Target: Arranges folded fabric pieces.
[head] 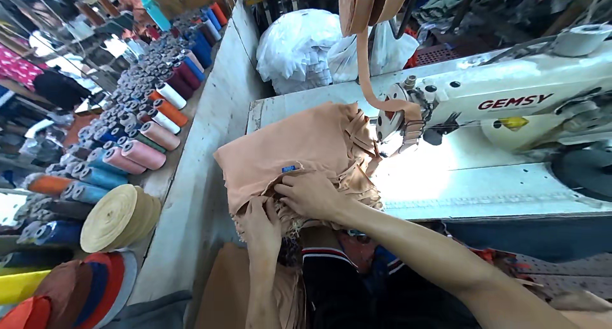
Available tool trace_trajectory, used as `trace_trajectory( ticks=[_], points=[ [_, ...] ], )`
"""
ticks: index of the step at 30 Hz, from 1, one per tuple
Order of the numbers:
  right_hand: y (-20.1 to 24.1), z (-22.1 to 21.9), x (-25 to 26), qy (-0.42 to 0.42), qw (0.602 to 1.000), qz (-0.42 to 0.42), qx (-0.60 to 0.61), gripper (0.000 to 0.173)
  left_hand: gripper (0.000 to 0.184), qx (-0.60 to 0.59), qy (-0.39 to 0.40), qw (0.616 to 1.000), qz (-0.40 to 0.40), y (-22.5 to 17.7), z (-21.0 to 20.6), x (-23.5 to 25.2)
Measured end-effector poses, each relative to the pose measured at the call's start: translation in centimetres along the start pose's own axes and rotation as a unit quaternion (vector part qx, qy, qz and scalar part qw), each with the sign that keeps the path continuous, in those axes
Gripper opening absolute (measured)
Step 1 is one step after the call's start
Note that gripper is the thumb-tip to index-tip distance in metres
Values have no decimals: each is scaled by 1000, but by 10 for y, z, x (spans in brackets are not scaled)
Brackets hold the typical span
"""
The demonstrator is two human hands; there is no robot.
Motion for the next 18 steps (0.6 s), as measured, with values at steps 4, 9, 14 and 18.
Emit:
trace_trajectory(
  ticks=[4,9,14,18],
  points=[
    [6,-3,3,0,999,32,-1,26,19,8,-13,1000,-3,-2,0,-2],
    [-14,1,-9,-38,999,-37,3,31,23,-15,29,999,-12,5,5,-5],
    [-26,3,-28,-68,996,-62,20,38,42,10,127,991,28,-8,11,8],
    [-26,4,-31,-45,996,-72,25,39,27,33,224,969,100,-18,9,19]
  ],
)
Point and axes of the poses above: each hand's wrist, its own x-axis towards the middle knuckle, its own z-axis out of the back of the hand, y = z × x, the point moved 4 cm from there along x, towards the middle knuckle, and after that the axes turned 14 degrees about -z, right-handed, at the moved point
